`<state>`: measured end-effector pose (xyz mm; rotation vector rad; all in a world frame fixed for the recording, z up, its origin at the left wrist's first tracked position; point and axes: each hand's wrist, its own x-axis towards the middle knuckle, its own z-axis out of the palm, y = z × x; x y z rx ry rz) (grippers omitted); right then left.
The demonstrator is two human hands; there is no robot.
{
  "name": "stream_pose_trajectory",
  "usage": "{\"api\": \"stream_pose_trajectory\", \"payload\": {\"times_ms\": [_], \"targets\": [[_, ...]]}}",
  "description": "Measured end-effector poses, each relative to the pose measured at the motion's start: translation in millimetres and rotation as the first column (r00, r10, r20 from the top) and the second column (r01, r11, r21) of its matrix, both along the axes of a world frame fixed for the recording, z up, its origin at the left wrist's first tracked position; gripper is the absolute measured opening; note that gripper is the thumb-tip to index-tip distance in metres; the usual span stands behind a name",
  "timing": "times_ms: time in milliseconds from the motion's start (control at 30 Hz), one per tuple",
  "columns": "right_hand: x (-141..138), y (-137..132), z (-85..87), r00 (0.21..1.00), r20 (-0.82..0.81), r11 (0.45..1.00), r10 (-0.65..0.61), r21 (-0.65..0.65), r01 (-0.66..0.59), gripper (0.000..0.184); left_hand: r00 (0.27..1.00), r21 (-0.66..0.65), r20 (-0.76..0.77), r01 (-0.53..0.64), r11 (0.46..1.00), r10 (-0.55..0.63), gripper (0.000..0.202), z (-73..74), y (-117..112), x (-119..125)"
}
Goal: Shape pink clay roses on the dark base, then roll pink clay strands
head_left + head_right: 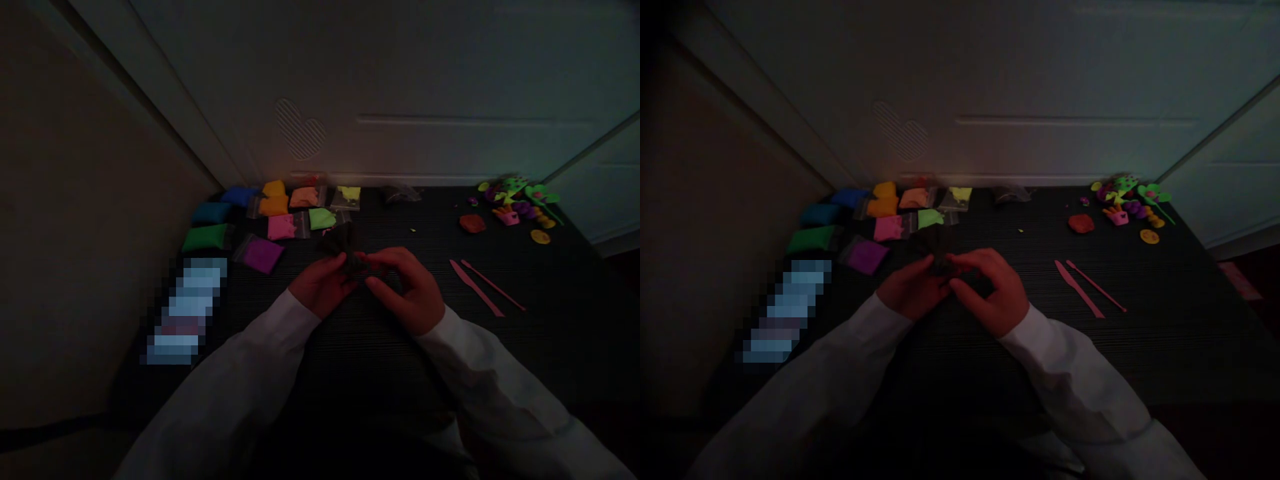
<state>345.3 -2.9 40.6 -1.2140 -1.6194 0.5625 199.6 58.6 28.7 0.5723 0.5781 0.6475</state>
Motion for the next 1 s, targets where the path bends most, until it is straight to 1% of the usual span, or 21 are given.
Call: {"api": "stream_pose_trajectory", "payload": {"times_ms": [100, 267, 433, 633, 800, 900, 1000], "targets": [[-0.3, 0.6, 1.3, 0.998, 0.057, 1.0, -0.009, 0.028, 0.008, 0.028, 1.0, 0.015, 0.009, 0.011, 1.0, -0.011, 0.015, -0.4, -1.5, 1.6], [0.5, 1.0, 3.2, 0.994, 0.101, 0.997, -0.035, 0.074, 0.028, 0.019, 1.0, -0.001, 0.015, -0.006, 1.0, 0.006, 0.013, -4.3, -2.4, 2.3], [0.8, 0.3, 2.4, 0.992, 0.121, 0.997, -0.037, 0.066, 0.029, 0.018, 1.0, 0.016, -0.03, -0.009, 1.0, 0.009, 0.016, -5.5, -2.4, 1.9], [0.2, -0.4, 1.6, 0.993, 0.122, 0.998, -0.003, 0.065, -0.005, 0.019, 1.0, 0.033, -0.017, 0.014, 0.999, -0.013, 0.015, -4.4, -1.9, 0.9], [0.0, -2.8, 5.5, 0.993, 0.107, 0.999, 0.041, 0.019, -0.043, 0.025, 0.999, 0.031, -0.017, -0.05, 0.998, 0.051, 0.016, -4.2, -0.7, 0.5], [0.8, -3.6, 7.0, 0.996, 0.092, 1.0, 0.017, 0.003, -0.017, 0.024, 0.995, 0.069, -0.013, -0.095, 0.993, 0.096, 0.018, -3.9, -0.6, 1.3], [1.4, -3.1, 6.4, 0.995, 0.091, 1.0, -0.029, 0.013, 0.028, 0.022, 0.99, 0.128, -0.005, -0.138, 0.982, 0.14, 0.026, -2.5, -1.0, 2.3]]}}
